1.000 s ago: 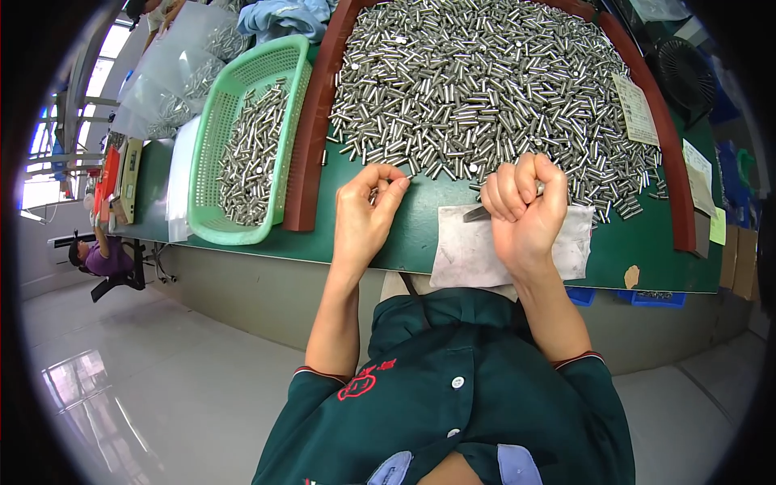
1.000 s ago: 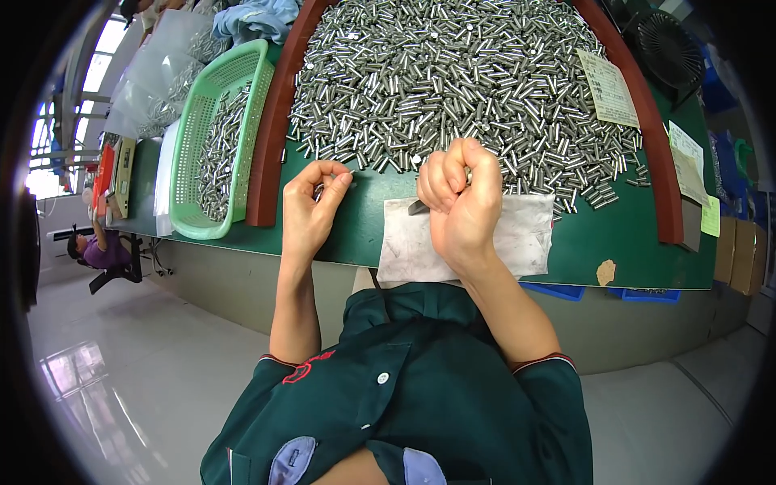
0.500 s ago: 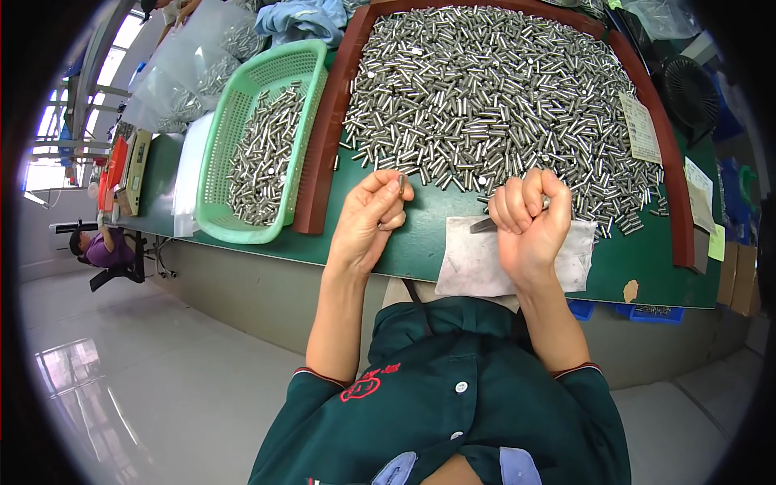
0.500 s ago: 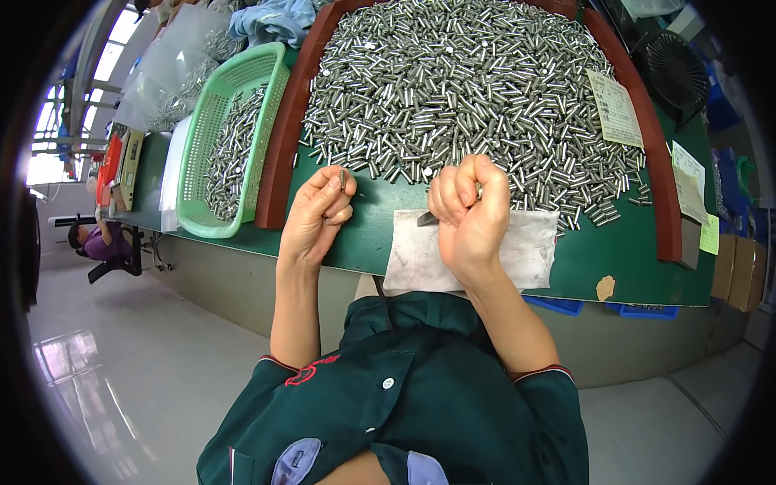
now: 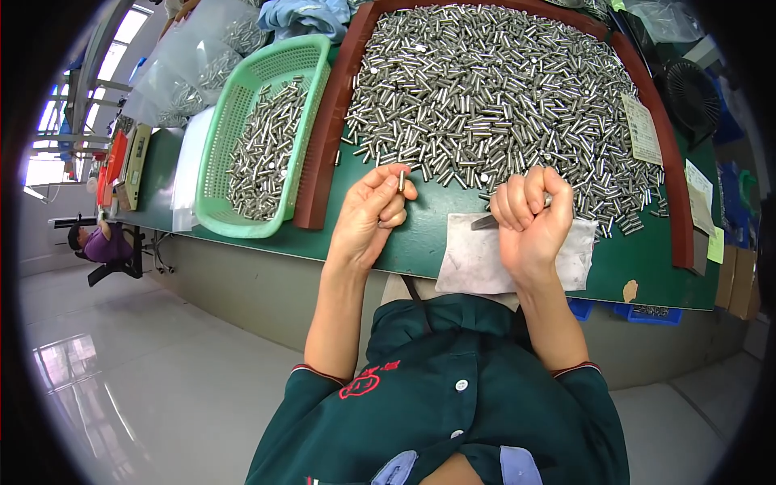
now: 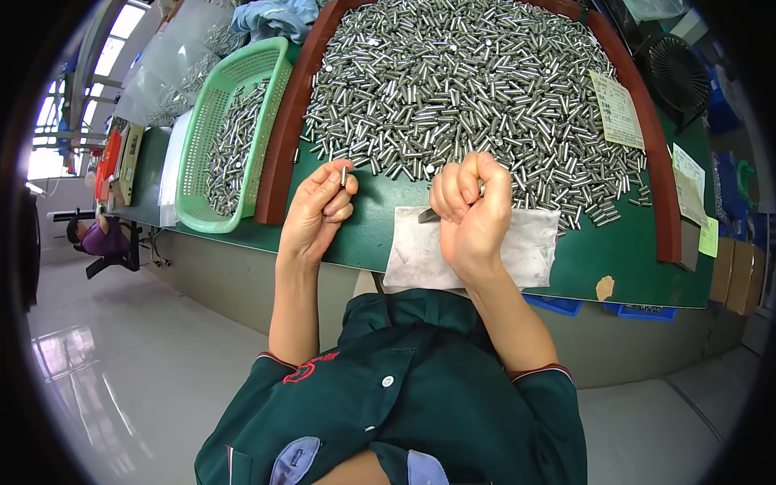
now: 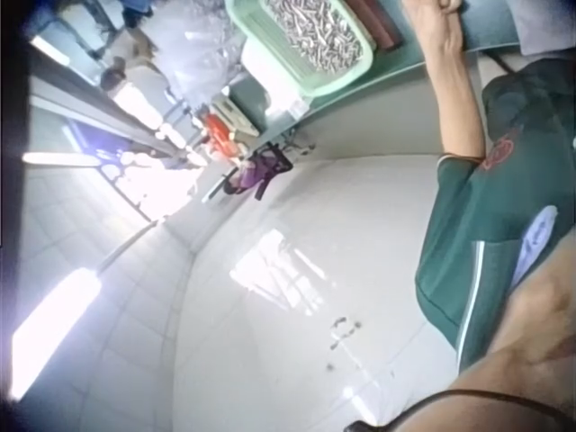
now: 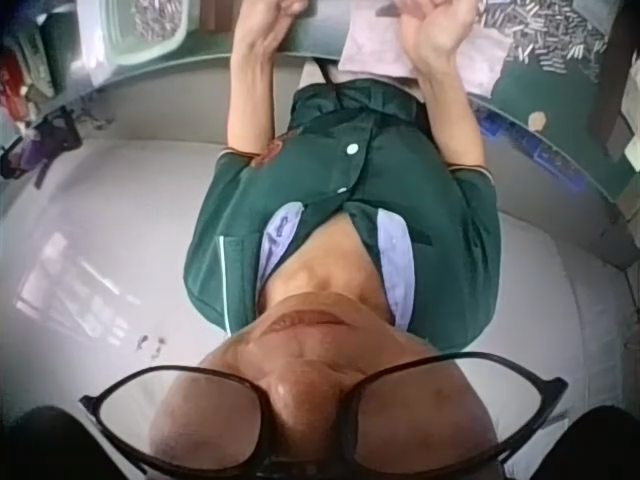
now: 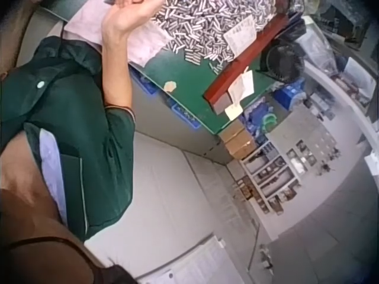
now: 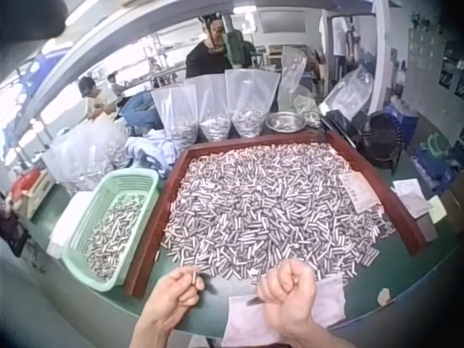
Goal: Cleaning and deburring small metal bolts using a manual scraping tool.
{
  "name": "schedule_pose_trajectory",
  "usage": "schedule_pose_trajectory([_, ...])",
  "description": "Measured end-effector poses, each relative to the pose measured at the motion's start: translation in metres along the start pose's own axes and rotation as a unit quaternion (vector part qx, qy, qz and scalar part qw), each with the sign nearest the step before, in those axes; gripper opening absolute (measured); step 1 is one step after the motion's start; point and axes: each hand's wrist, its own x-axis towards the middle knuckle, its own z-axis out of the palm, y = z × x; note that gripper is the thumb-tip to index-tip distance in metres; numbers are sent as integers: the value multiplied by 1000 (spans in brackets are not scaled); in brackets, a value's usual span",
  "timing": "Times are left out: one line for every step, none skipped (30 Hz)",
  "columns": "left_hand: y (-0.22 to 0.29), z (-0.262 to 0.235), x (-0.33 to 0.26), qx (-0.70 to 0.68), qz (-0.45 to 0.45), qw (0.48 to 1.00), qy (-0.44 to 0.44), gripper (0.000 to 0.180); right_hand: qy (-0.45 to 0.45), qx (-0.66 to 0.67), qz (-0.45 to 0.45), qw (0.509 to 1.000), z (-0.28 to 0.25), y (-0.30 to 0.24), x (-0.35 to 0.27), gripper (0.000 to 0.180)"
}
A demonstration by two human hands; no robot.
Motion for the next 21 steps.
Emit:
schedule_pose_trajectory([0,0,0,0,0,1000,0,17,0,0,0,1000,0,0,0,34])
schedule_pose_trajectory([0,0,0,-3,0,1000,-3,17,1,-3,-2,1000,0,0,0,34])
schedule_pose_trajectory([0,0,0,-5,-1,1000,-5,17,2,-5,-4,1000,0,0,0,33])
schedule_pose_trajectory([0,0,0,-5,-1,1000,-5,17,2,-5,-3,1000,0,0,0,33])
schedule_pose_trajectory([1,1,0,-4,-2,1000,0,17,2,-3,-3,1000,0,0,0,34])
schedule_pose_trajectory([1,1,-1,-4,-4,1000,4,18,2,-1,-2,1000,0,0,0,34])
schedule_pose_trajectory([1,1,-1,-4,-5,1000,4,18,2,-1,-2,1000,0,0,0,34])
schedule_pose_trajectory([2,1,-1,-1,-4,1000,7,19,2,-1,-2,1000,0,0,0,34])
schedule_pose_trajectory([2,0,0,2,-4,1000,8,20,1,-1,-2,1000,-1,0,0,34])
schedule_pose_trajectory([2,2,0,2,-5,1000,8,20,2,-1,-3,1000,-1,0,0,34])
schedule_pose_trajectory([3,5,-1,4,-5,1000,14,20,2,-1,-4,1000,-2,0,0,34])
schedule_pose_trajectory([4,7,-1,7,-4,1000,20,21,2,0,-6,1000,-2,0,0,34])
schedule_pose_trajectory([4,6,-1,7,-5,1000,20,21,2,0,-7,1000,-2,0,0,34])
schedule_pose_trajectory([3,5,0,2,14,1000,19,21,3,1,-6,1000,-1,0,1,34])
schedule_pose_trajectory([3,4,-1,-3,31,999,18,23,4,3,-5,1000,-1,0,0,34])
schedule_pose_trajectory([5,7,0,46,46,998,16,26,5,2,-6,1000,-1,0,0,34])
schedule_pose_trajectory([5,7,1,114,52,992,33,26,3,1,-6,1000,-1,-1,0,34])
schedule_pose_trajectory([5,6,2,180,59,981,51,27,1,0,-6,1000,-1,-1,0,34])
schedule_pose_trajectory([4,9,4,268,66,956,97,25,1,-1,-6,1000,-1,-1,0,34])
schedule_pose_trajectory([1,13,7,360,127,917,112,25,1,1,-6,1000,-1,-1,0,33])
schedule_pose_trajectory([-3,17,10,448,185,866,124,24,1,3,-7,1000,-1,-1,0,33])
